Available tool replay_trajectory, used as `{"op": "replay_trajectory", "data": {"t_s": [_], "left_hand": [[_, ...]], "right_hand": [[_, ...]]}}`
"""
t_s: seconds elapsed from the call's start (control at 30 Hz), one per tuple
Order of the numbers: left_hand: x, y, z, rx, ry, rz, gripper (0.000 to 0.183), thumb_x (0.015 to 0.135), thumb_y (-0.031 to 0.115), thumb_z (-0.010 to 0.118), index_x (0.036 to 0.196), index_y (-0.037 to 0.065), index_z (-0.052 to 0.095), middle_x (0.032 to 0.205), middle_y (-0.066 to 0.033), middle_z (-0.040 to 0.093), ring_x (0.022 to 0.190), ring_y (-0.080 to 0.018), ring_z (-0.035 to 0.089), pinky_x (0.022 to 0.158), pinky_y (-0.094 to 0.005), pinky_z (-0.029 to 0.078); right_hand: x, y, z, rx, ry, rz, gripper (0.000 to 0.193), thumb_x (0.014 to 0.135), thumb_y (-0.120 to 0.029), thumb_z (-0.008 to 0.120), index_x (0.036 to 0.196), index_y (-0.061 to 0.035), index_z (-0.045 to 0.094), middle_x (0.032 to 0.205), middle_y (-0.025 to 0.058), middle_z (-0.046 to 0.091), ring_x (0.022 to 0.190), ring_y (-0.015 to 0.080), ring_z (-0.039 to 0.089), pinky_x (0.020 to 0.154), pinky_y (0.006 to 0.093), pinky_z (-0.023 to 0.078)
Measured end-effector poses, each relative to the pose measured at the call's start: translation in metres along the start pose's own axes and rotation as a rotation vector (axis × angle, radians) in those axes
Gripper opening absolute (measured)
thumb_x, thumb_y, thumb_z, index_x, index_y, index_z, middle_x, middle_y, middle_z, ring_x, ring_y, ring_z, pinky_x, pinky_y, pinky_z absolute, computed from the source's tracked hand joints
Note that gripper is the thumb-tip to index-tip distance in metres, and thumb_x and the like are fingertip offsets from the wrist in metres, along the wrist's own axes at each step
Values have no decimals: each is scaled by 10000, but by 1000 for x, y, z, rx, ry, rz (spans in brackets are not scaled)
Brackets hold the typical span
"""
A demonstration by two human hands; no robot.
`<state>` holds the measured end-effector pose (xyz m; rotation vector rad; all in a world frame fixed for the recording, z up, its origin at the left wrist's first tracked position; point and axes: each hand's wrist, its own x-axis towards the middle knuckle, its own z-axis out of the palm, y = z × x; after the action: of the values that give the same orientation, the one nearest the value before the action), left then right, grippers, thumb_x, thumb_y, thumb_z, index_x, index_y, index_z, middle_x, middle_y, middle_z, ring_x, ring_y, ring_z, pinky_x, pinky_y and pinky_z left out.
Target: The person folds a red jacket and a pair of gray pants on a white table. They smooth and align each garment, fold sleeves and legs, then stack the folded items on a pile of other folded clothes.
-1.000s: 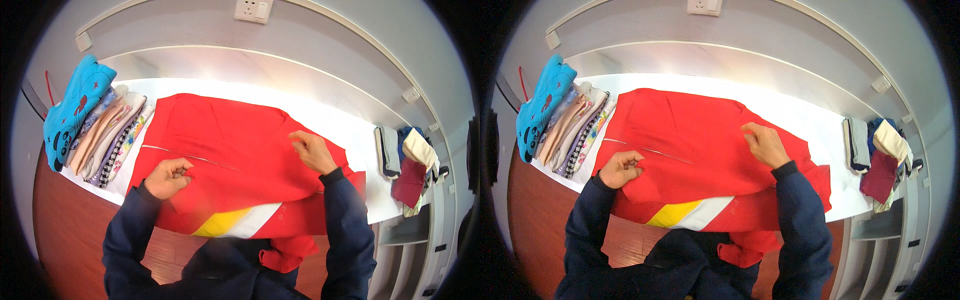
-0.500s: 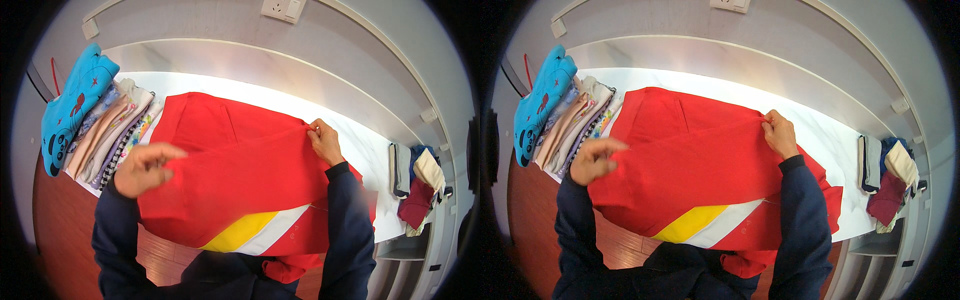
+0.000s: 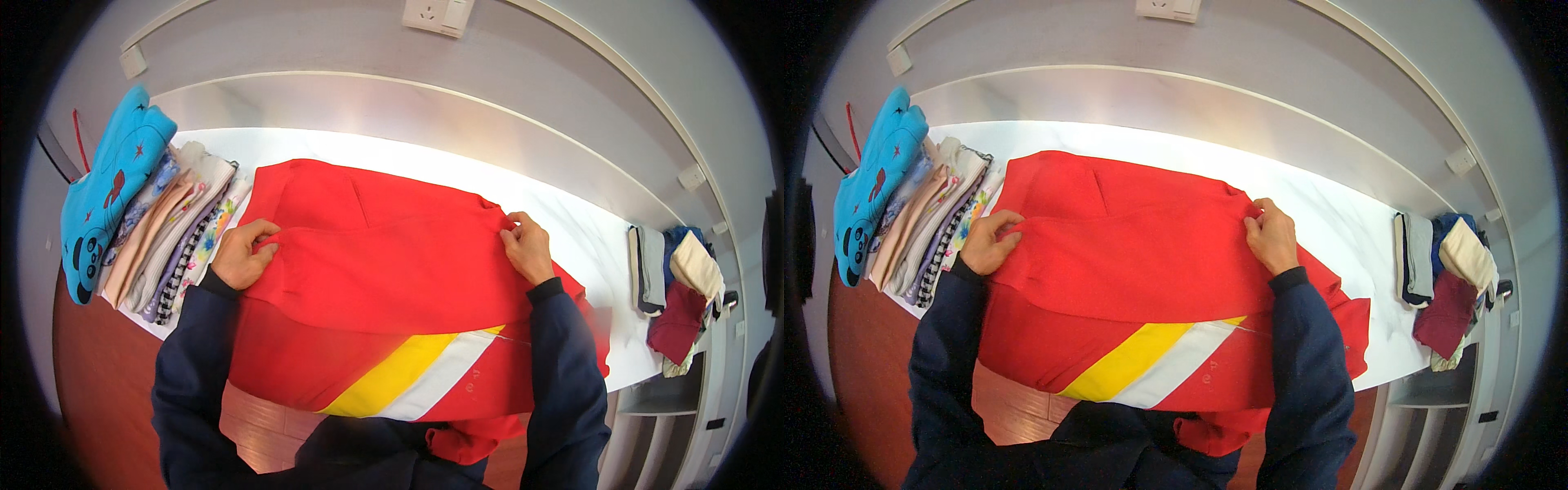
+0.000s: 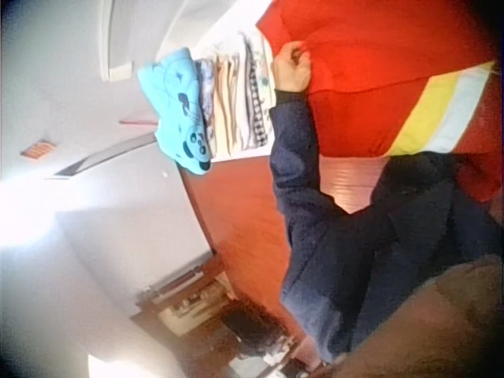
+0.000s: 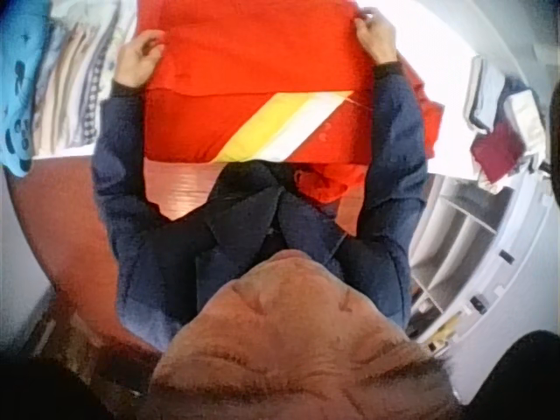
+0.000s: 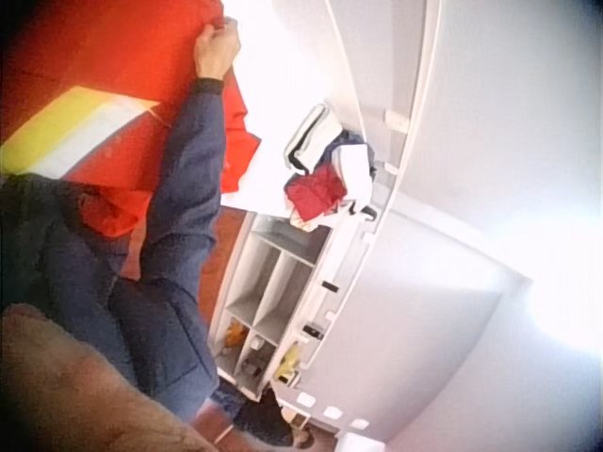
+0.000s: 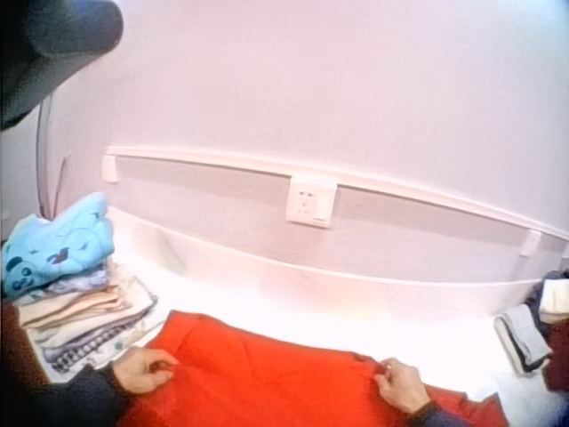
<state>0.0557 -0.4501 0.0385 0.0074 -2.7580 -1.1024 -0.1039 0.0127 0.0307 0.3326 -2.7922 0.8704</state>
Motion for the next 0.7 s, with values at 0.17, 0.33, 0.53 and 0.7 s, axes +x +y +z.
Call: {"op": "replay_trajectory", "data": {"t_s": [0.17, 0.33, 0.53, 0.7], "left_hand": [[-1, 4, 5, 49, 56, 2, 239, 872, 39, 687, 1101, -26, 669, 972, -144, 733, 918, -182, 697, 824, -296, 528], [2, -5, 5, -26, 71, 8, 248, 858, 62, 707, 1089, -25, 682, 906, -152, 726, 835, -207, 688, 768, -313, 528], [2, -13, 6, -103, 48, -25, 240, 861, 30, 702, 1094, -23, 684, 903, -83, 712, 834, -128, 635, 772, -272, 501], [-1, -9, 11, -144, 76, -31, 219, 865, -2, 687, 1082, -29, 684, 903, -47, 707, 846, -102, 621, 770, -253, 494]], "right_hand": [[0, 2, 4, -149, 29, -22, 250, 857, -188, 709, 1051, -32, 678, 830, 189, 717, 817, 371, 705, 733, 458, 554], [8, 4, 10, -157, 27, -77, 190, 861, -194, 694, 985, -51, 711, 898, 187, 733, 867, 379, 706, 768, 467, 557], [19, 15, 3, -78, -40, 34, 157, 834, -180, 689, 894, -43, 737, 862, 181, 733, 855, 378, 706, 771, 470, 559], [27, 8, 12, -245, 19, -80, 116, 794, -134, 653, 842, -46, 711, 804, 180, 720, 798, 383, 699, 723, 486, 557]]}}
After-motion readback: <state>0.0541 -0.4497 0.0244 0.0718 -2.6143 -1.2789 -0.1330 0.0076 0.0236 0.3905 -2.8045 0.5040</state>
